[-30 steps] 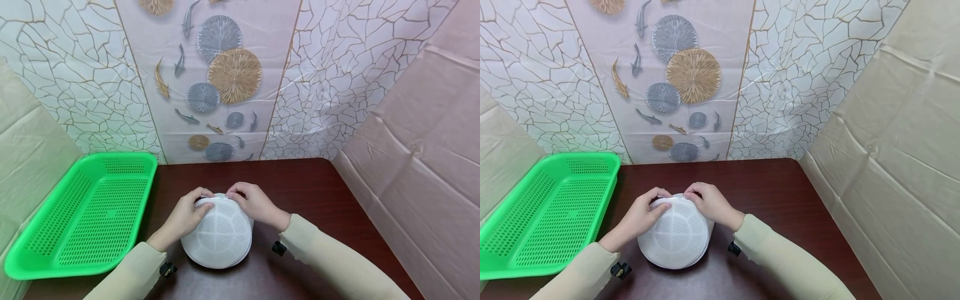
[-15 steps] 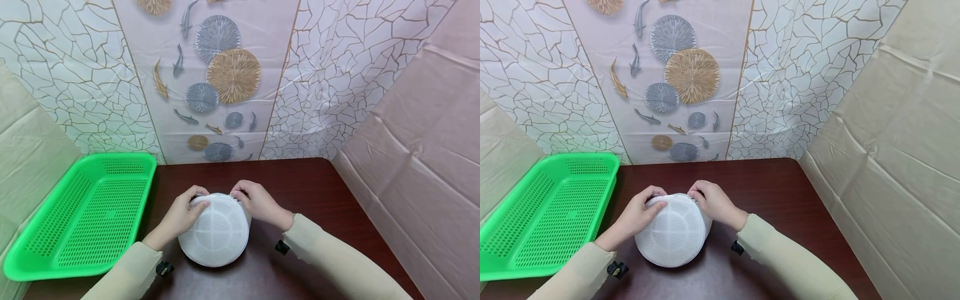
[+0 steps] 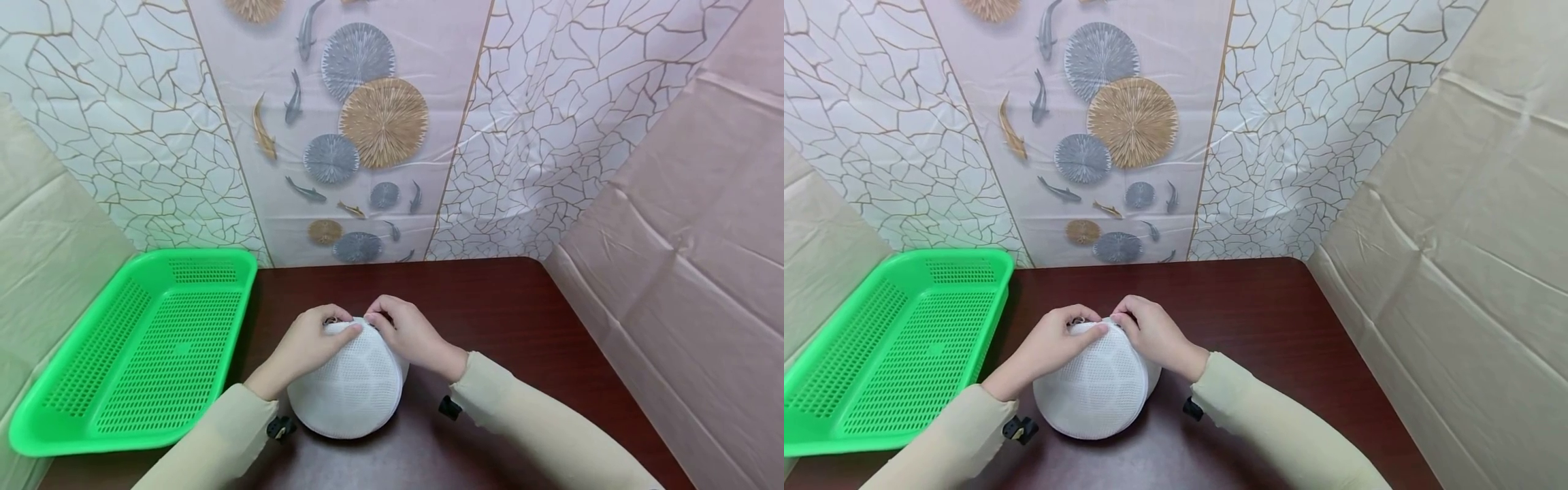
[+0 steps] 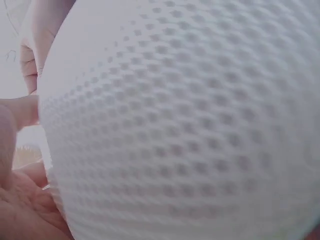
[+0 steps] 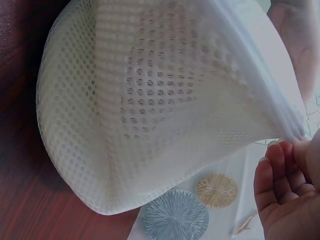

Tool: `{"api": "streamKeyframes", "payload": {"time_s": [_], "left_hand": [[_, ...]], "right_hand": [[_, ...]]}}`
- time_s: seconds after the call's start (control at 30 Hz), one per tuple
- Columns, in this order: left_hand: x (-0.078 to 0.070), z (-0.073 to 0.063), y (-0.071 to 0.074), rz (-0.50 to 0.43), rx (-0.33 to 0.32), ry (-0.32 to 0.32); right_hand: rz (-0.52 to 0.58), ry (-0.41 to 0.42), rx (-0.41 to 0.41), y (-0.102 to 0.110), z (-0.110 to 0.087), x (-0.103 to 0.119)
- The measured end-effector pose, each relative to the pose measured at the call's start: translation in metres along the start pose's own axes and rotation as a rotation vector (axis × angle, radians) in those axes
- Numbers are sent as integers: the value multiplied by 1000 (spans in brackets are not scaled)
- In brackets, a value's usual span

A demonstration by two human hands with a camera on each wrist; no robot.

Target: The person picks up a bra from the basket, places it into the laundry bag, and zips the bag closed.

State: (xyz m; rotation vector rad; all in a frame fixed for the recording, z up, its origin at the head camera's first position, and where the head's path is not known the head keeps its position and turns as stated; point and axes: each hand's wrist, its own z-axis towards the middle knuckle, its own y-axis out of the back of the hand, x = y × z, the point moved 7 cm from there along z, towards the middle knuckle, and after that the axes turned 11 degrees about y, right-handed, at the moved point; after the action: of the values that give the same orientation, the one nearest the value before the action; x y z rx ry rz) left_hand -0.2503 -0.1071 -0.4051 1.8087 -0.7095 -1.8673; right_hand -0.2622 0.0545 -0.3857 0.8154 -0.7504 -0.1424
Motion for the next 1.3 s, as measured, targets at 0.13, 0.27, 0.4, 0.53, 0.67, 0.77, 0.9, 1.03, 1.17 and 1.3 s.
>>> {"api": "streamKeyframes", "payload": {"time_s": [0.13, 0.27, 0.4, 0.53, 0.67, 0.77, 0.9, 1.03, 1.17, 1.3], "left_hand": [[1, 0, -1, 17, 7, 8], [1, 0, -2, 27, 4, -9], [0, -1, -2, 12, -5, -34], [-1, -3, -1, -3, -12, -51], [-1, -3, -1, -6, -23, -59], [-2, -3, -1, -8, -28, -59], [-1, -3, -3, -3, -27, -47], [2, -4, -4, 4, -22, -44], [5, -3, -2, 0, -39, -47], [9, -3, 1, 3, -62, -42]], "right_hand": [[-9, 7, 1, -2, 1, 1], [-6, -7, 5, -2, 0, 0], [16, -5, 17, -4, 0, 0], [31, 1, 19, -5, -1, -1], [28, 9, 19, -6, -1, -1], [14, 17, 22, -6, -2, -1], [-7, 25, 26, -7, -3, -2], [-15, 43, 28, -7, -4, -2], [-35, 50, 25, -7, -7, -4], [-50, 44, 17, -6, -9, -6]]}}
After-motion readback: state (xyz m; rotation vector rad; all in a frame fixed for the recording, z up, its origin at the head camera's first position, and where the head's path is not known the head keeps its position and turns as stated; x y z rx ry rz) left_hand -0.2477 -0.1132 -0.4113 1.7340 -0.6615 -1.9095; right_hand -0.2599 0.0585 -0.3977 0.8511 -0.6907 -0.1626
